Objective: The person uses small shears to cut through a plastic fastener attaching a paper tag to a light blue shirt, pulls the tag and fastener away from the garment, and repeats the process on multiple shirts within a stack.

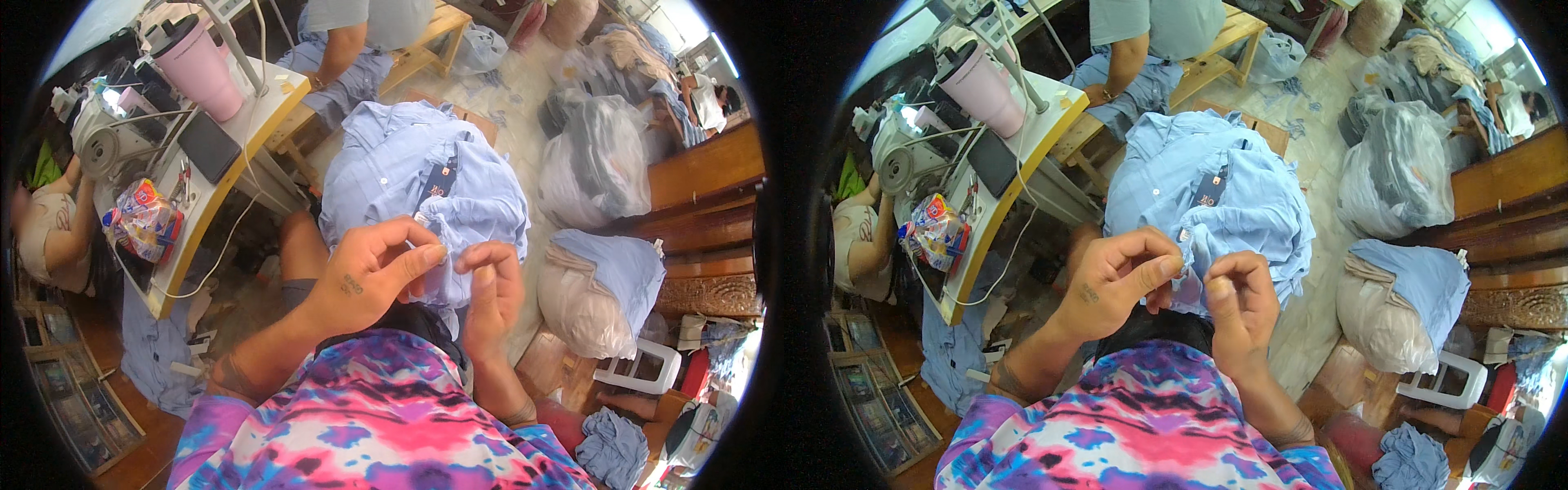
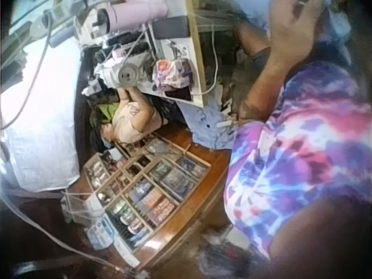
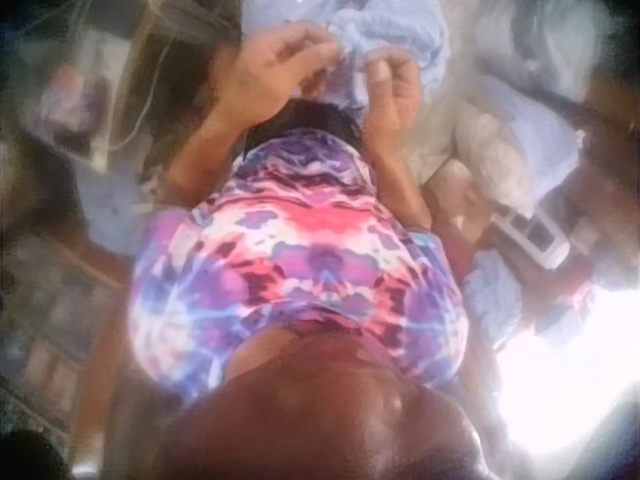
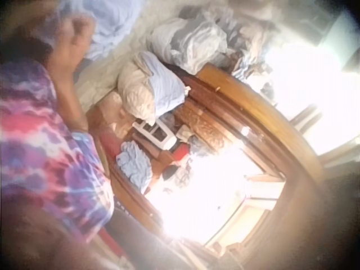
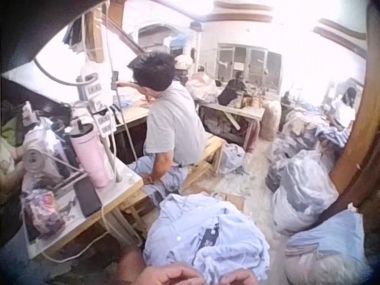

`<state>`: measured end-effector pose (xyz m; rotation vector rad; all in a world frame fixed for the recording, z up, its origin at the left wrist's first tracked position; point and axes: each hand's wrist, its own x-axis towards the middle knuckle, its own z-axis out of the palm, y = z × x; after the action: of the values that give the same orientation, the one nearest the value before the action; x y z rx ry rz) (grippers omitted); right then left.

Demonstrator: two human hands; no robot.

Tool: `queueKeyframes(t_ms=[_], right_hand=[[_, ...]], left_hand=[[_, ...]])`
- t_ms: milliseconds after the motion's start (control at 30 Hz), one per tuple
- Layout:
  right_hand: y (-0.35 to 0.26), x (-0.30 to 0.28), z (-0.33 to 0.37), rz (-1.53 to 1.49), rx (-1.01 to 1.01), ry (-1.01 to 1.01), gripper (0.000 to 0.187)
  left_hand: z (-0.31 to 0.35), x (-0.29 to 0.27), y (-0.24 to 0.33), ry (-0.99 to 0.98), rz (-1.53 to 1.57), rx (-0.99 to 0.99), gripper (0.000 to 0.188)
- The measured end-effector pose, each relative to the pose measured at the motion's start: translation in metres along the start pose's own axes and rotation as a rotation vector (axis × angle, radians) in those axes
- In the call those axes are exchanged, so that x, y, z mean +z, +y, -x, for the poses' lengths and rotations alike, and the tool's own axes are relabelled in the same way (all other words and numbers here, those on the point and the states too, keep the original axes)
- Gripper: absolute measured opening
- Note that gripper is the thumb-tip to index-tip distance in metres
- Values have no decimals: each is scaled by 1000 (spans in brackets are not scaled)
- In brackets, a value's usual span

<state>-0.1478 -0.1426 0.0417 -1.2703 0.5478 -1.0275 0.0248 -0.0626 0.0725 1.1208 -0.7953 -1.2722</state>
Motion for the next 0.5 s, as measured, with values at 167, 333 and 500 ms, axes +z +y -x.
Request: queueKeyframes(t_ms=[167,333,500], right_hand=[[-22,-2,-5,534,-51,-145,20],[-24,-12,-8,577,-26,-186,15],[-30,-16,-10,615,30,-274,16]], left_hand=[[2,12,-12,66,-192,184,14],[3,9,-19,28,-427,257,10],[5,9,-18,-14,-214,130,11]])
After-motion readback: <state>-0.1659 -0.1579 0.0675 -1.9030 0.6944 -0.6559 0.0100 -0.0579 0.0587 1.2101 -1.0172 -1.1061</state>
